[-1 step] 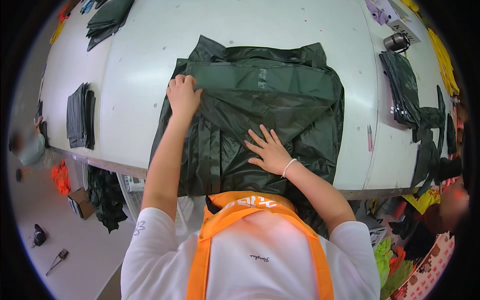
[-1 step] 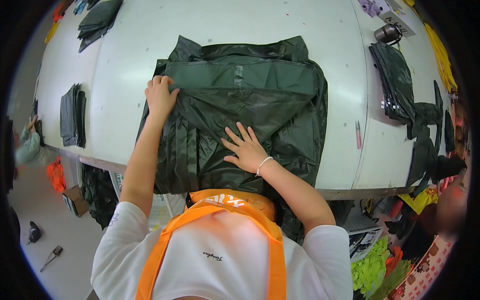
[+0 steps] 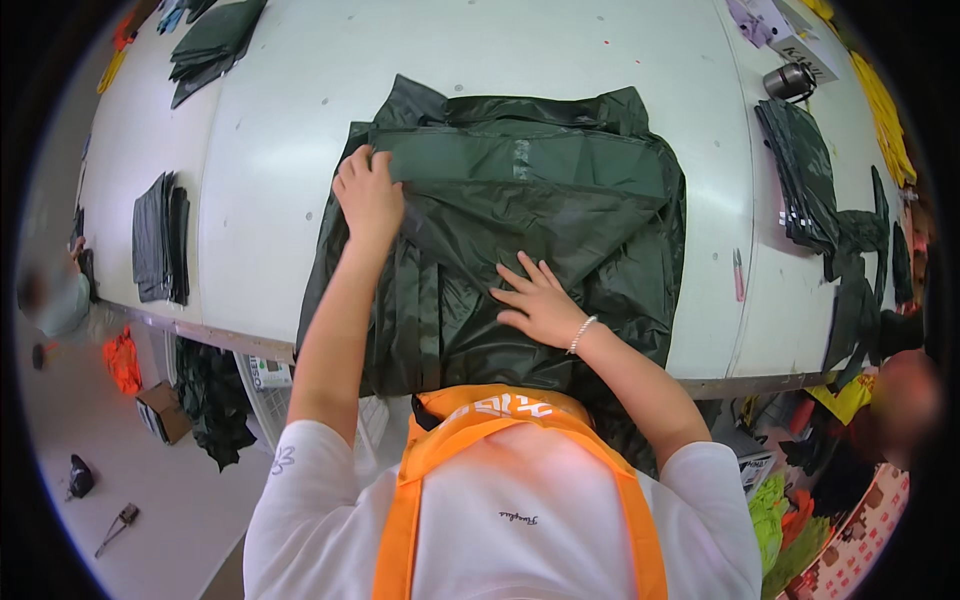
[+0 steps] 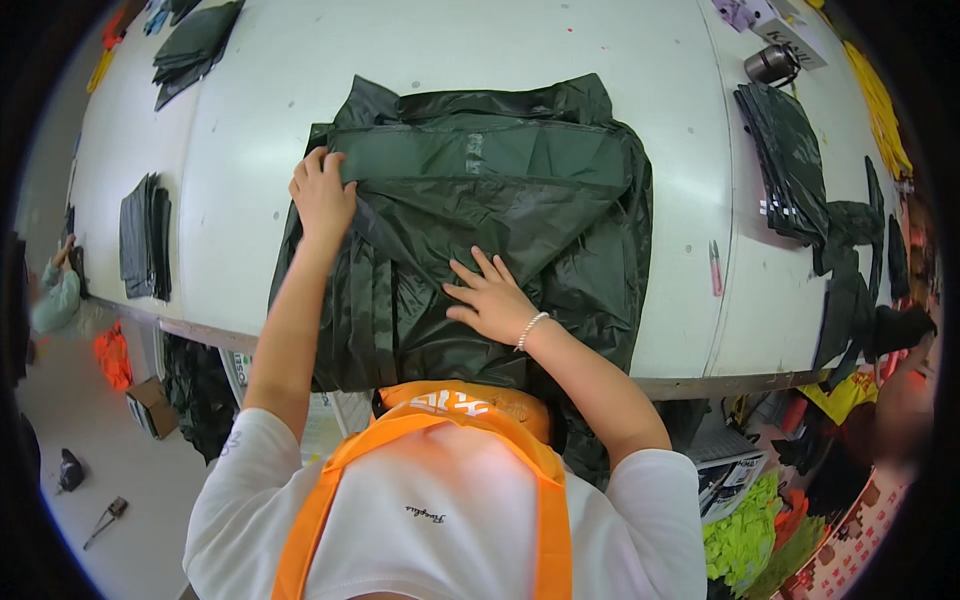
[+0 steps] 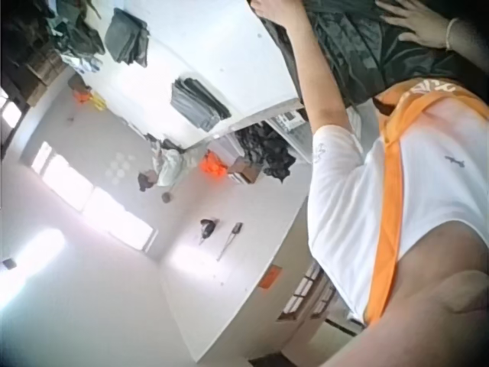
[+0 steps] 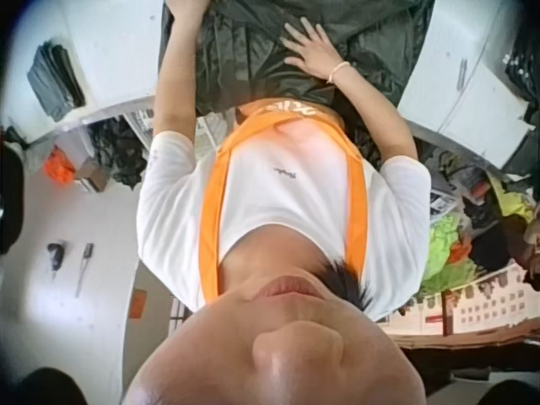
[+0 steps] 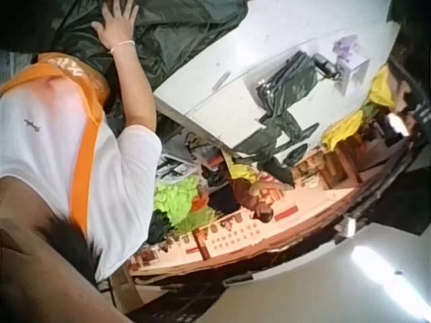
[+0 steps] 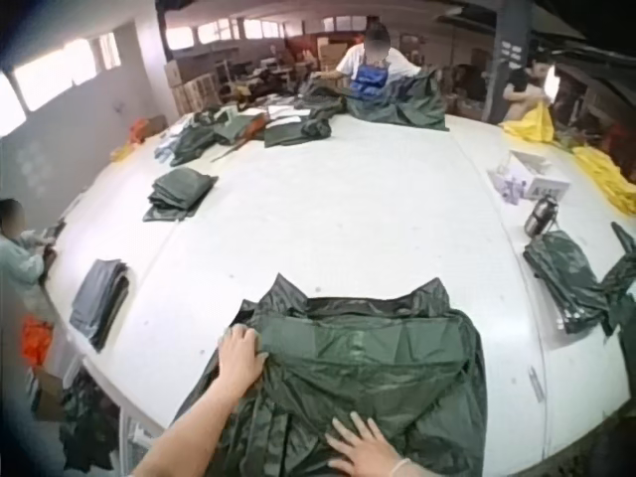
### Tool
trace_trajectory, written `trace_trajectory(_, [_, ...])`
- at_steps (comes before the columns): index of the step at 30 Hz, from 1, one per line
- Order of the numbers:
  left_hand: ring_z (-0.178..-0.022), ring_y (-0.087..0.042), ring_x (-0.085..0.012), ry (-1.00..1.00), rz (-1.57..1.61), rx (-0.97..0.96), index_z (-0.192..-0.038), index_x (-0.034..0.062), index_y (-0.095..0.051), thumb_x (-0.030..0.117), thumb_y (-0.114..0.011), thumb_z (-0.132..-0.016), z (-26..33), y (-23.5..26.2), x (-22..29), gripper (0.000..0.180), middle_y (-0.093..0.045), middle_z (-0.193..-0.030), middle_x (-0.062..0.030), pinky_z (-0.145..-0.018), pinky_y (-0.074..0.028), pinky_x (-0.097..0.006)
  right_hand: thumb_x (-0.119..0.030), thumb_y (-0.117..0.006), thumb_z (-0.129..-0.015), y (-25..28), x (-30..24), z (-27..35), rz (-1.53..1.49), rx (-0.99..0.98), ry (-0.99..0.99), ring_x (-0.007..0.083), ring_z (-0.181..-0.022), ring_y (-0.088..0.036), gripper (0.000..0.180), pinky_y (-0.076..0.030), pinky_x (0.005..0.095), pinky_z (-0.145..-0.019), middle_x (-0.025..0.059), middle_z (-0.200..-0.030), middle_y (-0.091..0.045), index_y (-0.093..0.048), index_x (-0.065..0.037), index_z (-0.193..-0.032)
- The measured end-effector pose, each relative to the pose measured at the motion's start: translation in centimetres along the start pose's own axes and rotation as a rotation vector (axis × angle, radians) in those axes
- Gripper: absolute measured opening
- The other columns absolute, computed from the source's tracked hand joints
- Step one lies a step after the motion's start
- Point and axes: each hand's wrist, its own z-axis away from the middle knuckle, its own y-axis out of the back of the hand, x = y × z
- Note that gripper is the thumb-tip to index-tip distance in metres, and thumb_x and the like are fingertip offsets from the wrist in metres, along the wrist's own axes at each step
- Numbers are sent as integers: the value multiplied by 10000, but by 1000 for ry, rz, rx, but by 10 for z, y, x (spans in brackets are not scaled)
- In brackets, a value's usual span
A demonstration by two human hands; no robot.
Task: The person folds a dark green jacket on a white table. They smooth the fabric, fold the sleeves inward, fold the body in half, and then fold it again into a compact rectangle. The folded jacket is placed on a stack of similar items.
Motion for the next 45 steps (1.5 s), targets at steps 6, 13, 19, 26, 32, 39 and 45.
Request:
trace_trajectory(6, [-1305, -342, -293, -279, 67, -358, -1192, 104, -591, 287, -702, -748, 78, -37, 63, 493, -438, -1384, -53, -1063, -257, -513, -114, -690, -814, 23, 42, 9, -475, 1182, -678, 288, -1084, -486, 651, -399, 370, -959, 169, -1199, -491, -357, 6, -1361])
trace_trajectory(13, [-1039, -497, -352, 550, 173, 286, -1283, -33, -413, 225, -727, -781, 78, -44, -2, 645, -432, -1234, -184, -931, -382, -425, -72, -681, -814, 53, 73, -27, -1214, 1351, -600, 209, -1073, -542, 503, -421, 313, -932, 144, -1177, -573, -460, 54, -1248])
trace_trajectory(19, [-870, -564, -86, 633, 1245, 199, -1163, -37, -587, 112, -558, -926, 28, -33, -4, 282, -636, -1051, -50, -780, -449, -237, 15, -548, -725, 65, 18, -65, -34, 726, -252, 277, -724, -571, 576, -484, 377, -612, 87, -861, -484, -579, -243, -1239])
trace_trajectory(26, [-691, -597, -283, -214, 383, -286, -1134, 122, -645, 81, -623, -729, 24, -48, 97, 408, -547, -816, -92, -617, -507, -361, -217, -658, -773, 46, 36, -52, 12, 269, -223, 288, -885, -555, 444, -476, 394, -774, 114, -963, -537, -580, -83, -1190])
trace_trajectory(32, [-698, -593, -277, -186, 432, -493, -1187, 150, -629, 93, -607, -751, 43, -79, 97, 440, -526, -807, -87, -622, -500, -377, -388, -747, -683, 45, 22, 2, 224, 148, -18, 314, -1275, -361, 846, -265, 458, -1073, 128, -1397, -389, -387, -57, -1372])
trace_trajectory(39, [-817, -599, -195, 458, 1164, -1115, -1155, 36, -632, 383, -425, -957, 18, -92, 74, 450, -653, -940, -112, -763, -460, -294, -310, -606, -841, 41, 44, -45, -348, 462, -371, 371, -757, -621, 231, -483, 449, -668, 190, -756, -641, -650, -84, -858])
trace_trajectory(45, [-877, -614, -271, -407, 501, -329, -961, 51, -675, 205, -705, -753, 10, -30, 97, 261, -633, -914, -97, -745, -501, -376, -361, -657, -788, 51, 88, -81, -308, 155, -619, 364, -781, -625, 311, -489, 432, -709, 201, -774, -647, -674, -51, -803])
